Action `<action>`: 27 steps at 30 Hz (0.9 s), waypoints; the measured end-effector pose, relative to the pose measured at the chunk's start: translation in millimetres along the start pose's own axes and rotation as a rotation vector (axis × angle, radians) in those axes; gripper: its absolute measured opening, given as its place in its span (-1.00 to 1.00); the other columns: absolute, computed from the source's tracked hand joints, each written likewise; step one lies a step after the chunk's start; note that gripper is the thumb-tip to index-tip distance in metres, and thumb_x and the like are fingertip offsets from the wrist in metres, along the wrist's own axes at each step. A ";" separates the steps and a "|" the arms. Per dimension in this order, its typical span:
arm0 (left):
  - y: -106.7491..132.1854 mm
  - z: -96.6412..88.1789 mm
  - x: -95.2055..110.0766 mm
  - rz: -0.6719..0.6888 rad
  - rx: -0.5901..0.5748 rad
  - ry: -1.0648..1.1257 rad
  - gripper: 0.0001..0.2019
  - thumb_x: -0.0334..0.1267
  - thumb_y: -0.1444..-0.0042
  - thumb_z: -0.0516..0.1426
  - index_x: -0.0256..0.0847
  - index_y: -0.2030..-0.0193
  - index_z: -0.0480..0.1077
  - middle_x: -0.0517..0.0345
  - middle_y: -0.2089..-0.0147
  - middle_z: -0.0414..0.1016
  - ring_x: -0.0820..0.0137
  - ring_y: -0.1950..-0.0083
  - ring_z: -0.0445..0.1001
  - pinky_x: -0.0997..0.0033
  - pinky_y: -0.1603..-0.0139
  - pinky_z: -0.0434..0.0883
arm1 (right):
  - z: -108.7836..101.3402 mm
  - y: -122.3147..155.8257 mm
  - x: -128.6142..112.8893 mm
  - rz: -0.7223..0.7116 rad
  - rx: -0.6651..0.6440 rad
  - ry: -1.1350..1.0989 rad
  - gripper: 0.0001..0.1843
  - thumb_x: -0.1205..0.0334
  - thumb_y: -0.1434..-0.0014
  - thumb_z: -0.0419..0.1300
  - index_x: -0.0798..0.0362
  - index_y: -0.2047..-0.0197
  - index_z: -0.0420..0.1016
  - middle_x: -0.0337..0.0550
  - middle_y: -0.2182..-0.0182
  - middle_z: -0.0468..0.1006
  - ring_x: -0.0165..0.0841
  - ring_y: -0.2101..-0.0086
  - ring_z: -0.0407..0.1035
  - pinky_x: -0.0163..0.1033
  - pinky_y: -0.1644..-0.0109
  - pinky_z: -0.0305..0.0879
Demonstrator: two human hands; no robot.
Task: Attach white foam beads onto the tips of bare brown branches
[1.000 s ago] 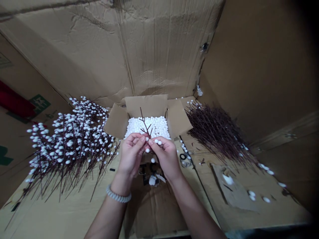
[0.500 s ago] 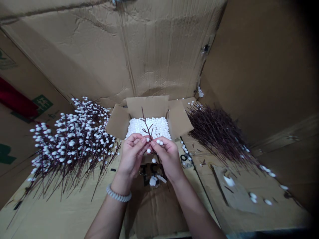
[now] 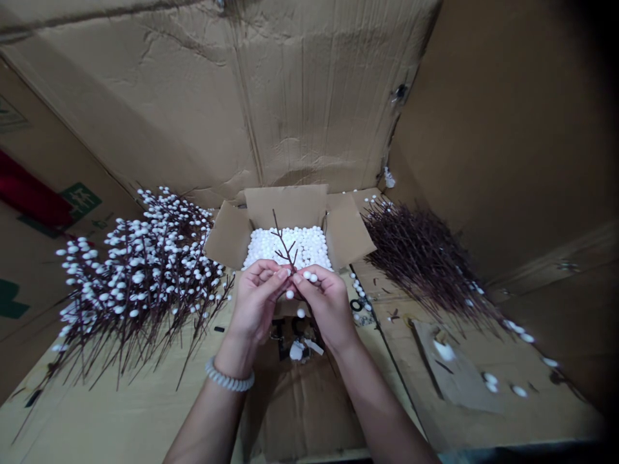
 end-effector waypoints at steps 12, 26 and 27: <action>-0.5 0.7 3.0 0.025 -0.008 -0.058 -0.80 -0.37 0.25 0.41 -0.28 0.51 0.46 0.15 0.49 0.60 0.51 0.51 0.51 0.61 0.48 0.47 | -0.9 0.9 0.1 0.011 0.013 0.040 -0.83 0.15 -0.04 0.25 0.05 0.47 0.44 -0.31 0.59 0.47 -0.42 0.54 0.37 -0.35 0.44 0.29; 4.5 -10.6 24.8 0.241 0.138 -0.206 -0.83 -0.35 0.20 0.38 -0.27 0.47 0.48 0.19 0.48 0.58 0.54 0.46 0.51 0.64 0.40 0.45 | 7.9 6.8 -22.1 -0.201 -0.035 0.280 -0.63 0.15 -0.04 0.29 -0.02 0.05 0.44 -0.07 0.08 0.51 -0.27 0.12 0.44 -0.16 0.04 0.43; 4.8 -10.5 24.9 0.243 0.141 -0.208 -0.83 -0.36 0.19 0.38 -0.27 0.47 0.48 0.19 0.48 0.58 0.53 0.46 0.51 0.64 0.41 0.45 | 8.5 7.2 -23.3 -0.219 -0.037 0.306 -0.63 0.16 -0.04 0.29 -0.02 0.05 0.45 -0.07 0.08 0.51 -0.28 0.12 0.44 -0.16 0.03 0.42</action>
Point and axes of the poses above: each hand's wrist, its own y-axis away from the middle knuckle, its own z-axis out of the palm, x = y × z, the point moved 10 cm from there along -y, towards the middle knuckle
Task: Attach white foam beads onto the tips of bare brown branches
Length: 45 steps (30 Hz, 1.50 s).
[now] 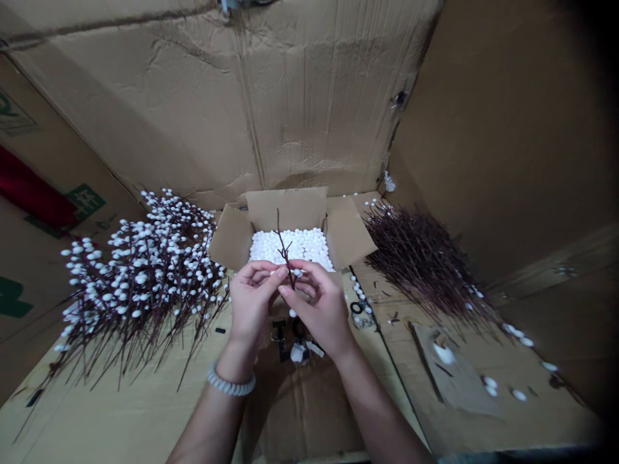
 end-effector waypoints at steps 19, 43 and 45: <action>5.2 12.8 -3.0 -0.048 -0.098 0.007 -0.85 -0.28 0.10 0.34 -0.25 0.44 0.49 0.16 0.49 0.59 0.50 0.53 0.51 0.58 0.46 0.46 | -4.9 0.8 19.3 0.231 0.046 -0.246 -0.74 0.12 -0.05 0.25 0.01 0.18 0.44 -0.27 0.49 0.55 -0.39 0.53 0.44 -0.33 0.49 0.35; 2.9 2.3 7.0 0.075 -0.034 0.080 -0.86 -0.18 -0.11 0.22 -0.15 0.30 0.35 0.36 0.61 0.25 0.56 0.58 0.27 0.61 0.49 0.32 | -16.2 0.5 19.0 0.190 0.189 -0.211 -0.80 0.06 -0.13 0.16 0.03 0.29 0.40 -0.25 0.35 0.55 -0.56 0.67 0.23 -0.41 0.63 0.14; 3.0 2.9 7.0 0.075 -0.044 0.085 -0.86 -0.20 -0.09 0.22 -0.14 0.28 0.36 0.33 0.57 0.28 0.55 0.54 0.29 0.59 0.45 0.34 | -16.0 0.0 17.1 0.188 0.187 -0.182 -0.78 0.04 -0.12 0.18 0.03 0.32 0.40 -0.31 0.49 0.48 -0.55 0.68 0.18 -0.41 0.64 0.11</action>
Point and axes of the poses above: each hand's wrist, its own y-axis away from the middle knuckle, its own z-axis out of the palm, x = y × z, the point moved 10 cm from there along -y, towards the middle knuckle
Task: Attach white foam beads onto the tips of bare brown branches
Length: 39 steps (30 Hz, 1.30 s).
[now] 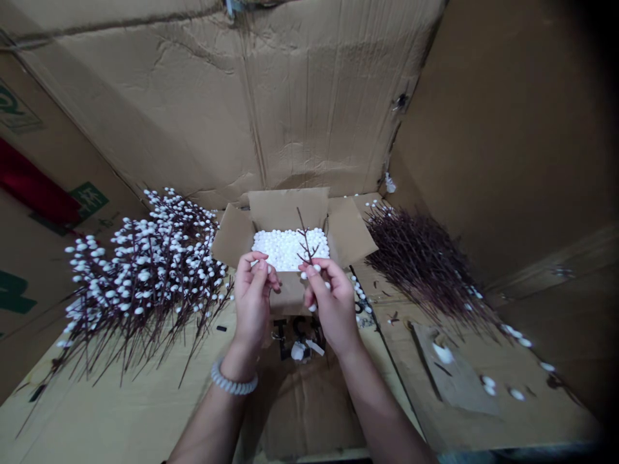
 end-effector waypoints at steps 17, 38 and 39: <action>1.2 3.1 -4.2 -0.095 -0.008 -0.025 -0.85 -0.30 0.06 0.33 -0.22 0.33 0.50 0.12 0.32 0.62 0.45 0.25 0.56 0.52 0.17 0.46 | 9.2 0.7 2.3 0.050 -0.128 -0.099 -0.73 0.01 -0.14 0.18 0.05 0.38 0.44 -0.25 0.42 0.58 -0.56 0.67 0.27 -0.42 0.57 0.19; 2.0 8.3 -9.3 -0.126 -0.085 -0.037 -0.87 -0.27 0.08 0.35 -0.21 0.34 0.59 0.13 0.36 0.64 0.49 0.33 0.57 0.61 0.27 0.50 | 16.5 3.1 2.9 0.030 -0.230 -0.019 -0.74 0.09 -0.14 0.20 0.06 0.49 0.44 -0.26 0.50 0.58 -0.54 0.66 0.29 -0.40 0.56 0.16; 1.8 8.5 -9.0 -0.122 -0.085 -0.034 -0.87 -0.28 0.09 0.35 -0.22 0.35 0.59 0.13 0.37 0.64 0.49 0.33 0.57 0.60 0.27 0.50 | 16.6 3.1 3.1 0.026 -0.231 -0.013 -0.74 0.09 -0.14 0.20 0.06 0.49 0.44 -0.26 0.50 0.58 -0.54 0.66 0.29 -0.40 0.56 0.16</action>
Point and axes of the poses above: each hand's wrist, its own y-axis away from the middle knuckle, its own z-axis out of the palm, x = y × z, the point moved 10 cm from there along -y, towards the middle knuckle
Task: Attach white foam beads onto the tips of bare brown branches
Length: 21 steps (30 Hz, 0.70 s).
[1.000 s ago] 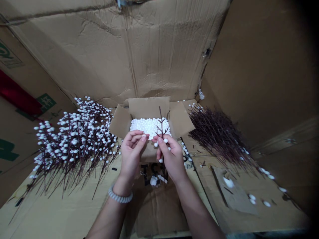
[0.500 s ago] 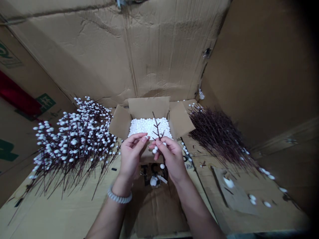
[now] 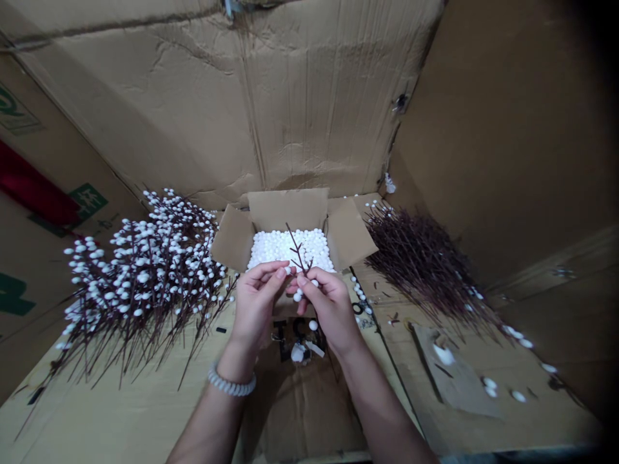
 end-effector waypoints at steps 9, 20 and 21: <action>-0.2 5.0 -0.6 -0.048 -0.013 0.040 -0.84 -0.30 0.20 0.39 -0.23 0.42 0.58 0.14 0.46 0.62 0.48 0.50 0.55 0.56 0.41 0.53 | -3.1 0.0 -2.4 -0.040 0.020 0.056 -0.74 0.12 -0.15 0.19 0.05 0.51 0.44 -0.34 0.64 0.47 -0.53 0.67 0.26 -0.40 0.57 0.14; -0.7 5.2 -2.7 -0.069 -0.043 0.012 -0.84 -0.29 0.20 0.40 -0.25 0.43 0.59 0.10 0.44 0.63 0.47 0.49 0.55 0.55 0.41 0.54 | -3.2 0.2 -2.7 -0.027 0.031 0.075 -0.75 0.13 -0.16 0.17 0.06 0.50 0.45 -0.29 0.58 0.53 -0.52 0.67 0.28 -0.40 0.57 0.16; -0.9 5.3 -2.7 -0.068 -0.045 0.006 -0.84 -0.29 0.20 0.40 -0.24 0.43 0.60 0.11 0.45 0.63 0.47 0.49 0.55 0.55 0.40 0.54 | -3.5 0.4 -2.5 -0.027 0.031 0.083 -0.75 0.13 -0.16 0.17 0.06 0.50 0.45 -0.31 0.62 0.50 -0.52 0.67 0.27 -0.40 0.57 0.15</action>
Point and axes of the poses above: each hand's wrist, its own y-axis away from the middle knuckle, its own z-axis out of the palm, x = y × z, the point moved 10 cm from there along -y, towards the middle knuckle
